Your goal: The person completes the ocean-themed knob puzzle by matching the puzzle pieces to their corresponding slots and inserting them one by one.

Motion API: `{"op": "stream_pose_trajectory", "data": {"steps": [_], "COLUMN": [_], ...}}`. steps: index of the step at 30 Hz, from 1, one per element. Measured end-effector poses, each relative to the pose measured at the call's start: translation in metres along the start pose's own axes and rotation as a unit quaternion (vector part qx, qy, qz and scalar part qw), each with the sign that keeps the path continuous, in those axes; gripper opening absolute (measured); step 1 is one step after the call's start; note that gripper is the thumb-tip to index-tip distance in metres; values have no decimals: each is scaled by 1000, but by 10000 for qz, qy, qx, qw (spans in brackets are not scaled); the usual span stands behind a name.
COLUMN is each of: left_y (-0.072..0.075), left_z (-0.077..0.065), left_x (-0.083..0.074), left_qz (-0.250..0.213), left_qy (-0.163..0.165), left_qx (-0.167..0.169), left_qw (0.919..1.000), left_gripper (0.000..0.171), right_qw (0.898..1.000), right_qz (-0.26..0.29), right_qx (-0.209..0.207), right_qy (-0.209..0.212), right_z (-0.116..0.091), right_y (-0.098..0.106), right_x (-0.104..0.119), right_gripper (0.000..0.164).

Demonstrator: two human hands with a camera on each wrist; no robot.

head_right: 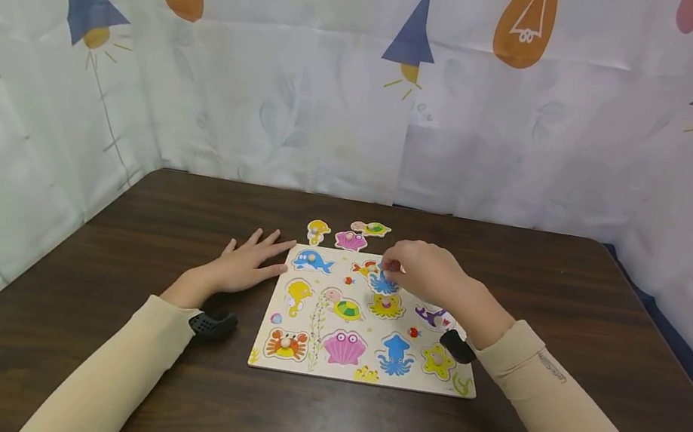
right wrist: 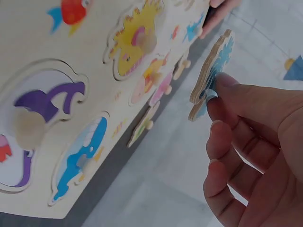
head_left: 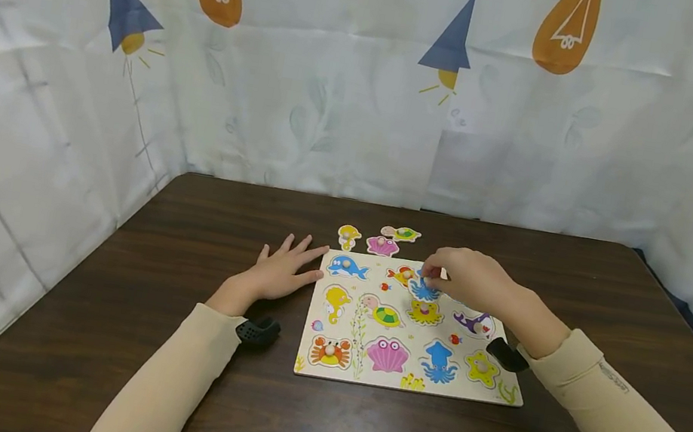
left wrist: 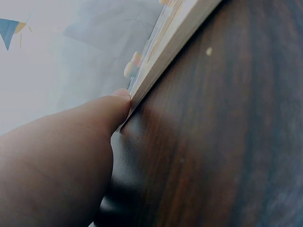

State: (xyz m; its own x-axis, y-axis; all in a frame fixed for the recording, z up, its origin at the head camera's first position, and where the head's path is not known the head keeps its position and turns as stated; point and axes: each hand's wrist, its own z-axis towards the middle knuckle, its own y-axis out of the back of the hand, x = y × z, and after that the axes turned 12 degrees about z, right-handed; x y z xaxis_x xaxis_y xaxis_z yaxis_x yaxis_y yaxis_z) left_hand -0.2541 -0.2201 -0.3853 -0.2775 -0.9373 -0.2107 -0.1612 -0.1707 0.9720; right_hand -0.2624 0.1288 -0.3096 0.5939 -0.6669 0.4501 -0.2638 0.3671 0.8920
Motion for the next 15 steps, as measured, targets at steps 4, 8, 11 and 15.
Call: {"op": "stream_pose_trajectory", "data": {"steps": [4,8,11,15], "left_y": [-1,-1,-1,0], "left_z": [-1,-1,-1,-1], "left_x": [0,0,0,0], "left_qz": [-26,-42,-44,-36], "left_qy": [0,7,-5,-13], "left_qx": [-6,-11,-15,-24], "left_qw": [10000,10000,10000,10000], "left_gripper": [66,66,66,66], "right_qw": [9999,9998,9995,9989], "right_qz": [84,23,-1,56], "right_qx": [88,166,251,399], "right_qy": [92,114,176,220], "right_z": [-10,-18,-24,-32], "right_y": [-3,-6,-8,-10], "right_x": [1,3,3,2], "right_gripper": [15,14,12,12]}}
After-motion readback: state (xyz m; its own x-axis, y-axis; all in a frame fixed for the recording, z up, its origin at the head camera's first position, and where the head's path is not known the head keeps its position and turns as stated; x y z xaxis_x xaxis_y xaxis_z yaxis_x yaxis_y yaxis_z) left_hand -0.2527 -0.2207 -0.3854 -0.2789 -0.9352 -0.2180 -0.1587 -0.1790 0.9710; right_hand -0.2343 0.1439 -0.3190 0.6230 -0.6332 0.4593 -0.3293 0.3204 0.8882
